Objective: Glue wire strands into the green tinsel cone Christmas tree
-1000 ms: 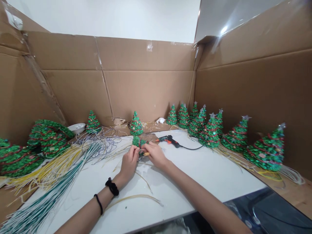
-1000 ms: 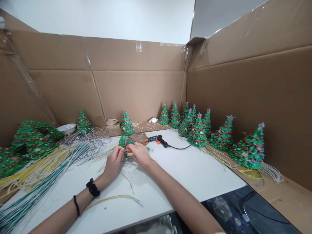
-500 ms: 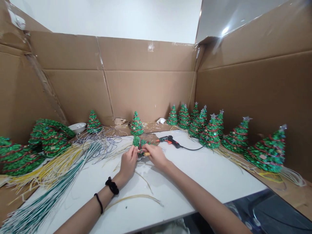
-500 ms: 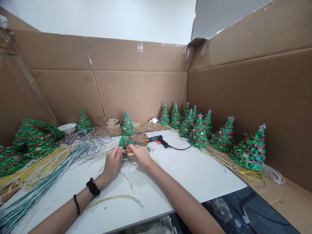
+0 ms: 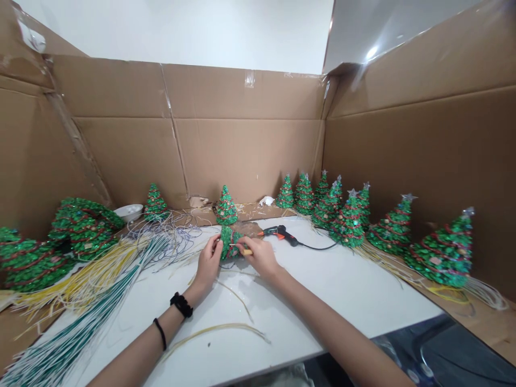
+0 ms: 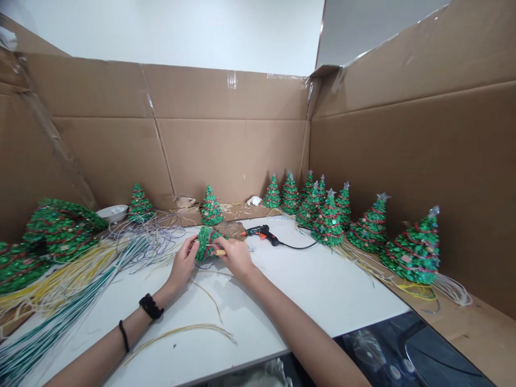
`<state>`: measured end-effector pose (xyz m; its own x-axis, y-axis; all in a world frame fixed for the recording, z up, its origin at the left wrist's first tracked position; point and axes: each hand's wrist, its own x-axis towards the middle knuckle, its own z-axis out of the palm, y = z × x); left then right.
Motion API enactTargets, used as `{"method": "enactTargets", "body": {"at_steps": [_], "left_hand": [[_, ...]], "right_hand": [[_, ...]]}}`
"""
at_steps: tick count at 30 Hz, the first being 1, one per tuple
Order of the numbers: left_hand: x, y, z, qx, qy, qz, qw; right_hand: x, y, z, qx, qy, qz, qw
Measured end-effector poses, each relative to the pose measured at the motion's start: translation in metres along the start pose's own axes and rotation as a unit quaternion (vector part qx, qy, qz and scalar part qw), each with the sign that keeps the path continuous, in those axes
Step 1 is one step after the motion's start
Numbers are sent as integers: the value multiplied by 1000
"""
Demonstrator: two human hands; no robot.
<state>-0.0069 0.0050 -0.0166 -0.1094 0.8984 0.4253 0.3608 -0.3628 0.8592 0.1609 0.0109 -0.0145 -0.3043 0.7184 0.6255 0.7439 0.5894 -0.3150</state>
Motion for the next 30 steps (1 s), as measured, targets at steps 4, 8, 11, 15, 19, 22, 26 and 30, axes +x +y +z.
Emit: {"method": "enactTargets", "body": {"at_steps": [4, 8, 11, 15, 19, 22, 26, 30], "left_hand": [[-4, 4, 1, -12, -12, -1, 1000], [-9, 7, 3, -27, -30, -2, 999], [-11, 5, 5, -51, -37, -3, 998], [-11, 3, 6, -104, -48, -17, 993], [-12, 6, 6, -128, -32, -27, 991], [-13, 8, 7, -132, -26, -21, 991], [-13, 9, 7, -123, -22, -10, 992], [-12, 8, 7, -87, -5, -2, 996]], "right_hand": [[1, 1, 0, 4, 18, 34, 999], [1, 0, -3, 9, 21, 61, 998], [1, -1, -5, 33, 22, 62, 997], [1, -2, -5, 63, 33, 49, 996], [0, -3, -5, 78, 39, 41, 995], [0, -5, -5, 86, 29, 28, 996], [0, -6, -4, 87, 18, 13, 996], [0, -5, -3, 81, 6, 14, 997]]}}
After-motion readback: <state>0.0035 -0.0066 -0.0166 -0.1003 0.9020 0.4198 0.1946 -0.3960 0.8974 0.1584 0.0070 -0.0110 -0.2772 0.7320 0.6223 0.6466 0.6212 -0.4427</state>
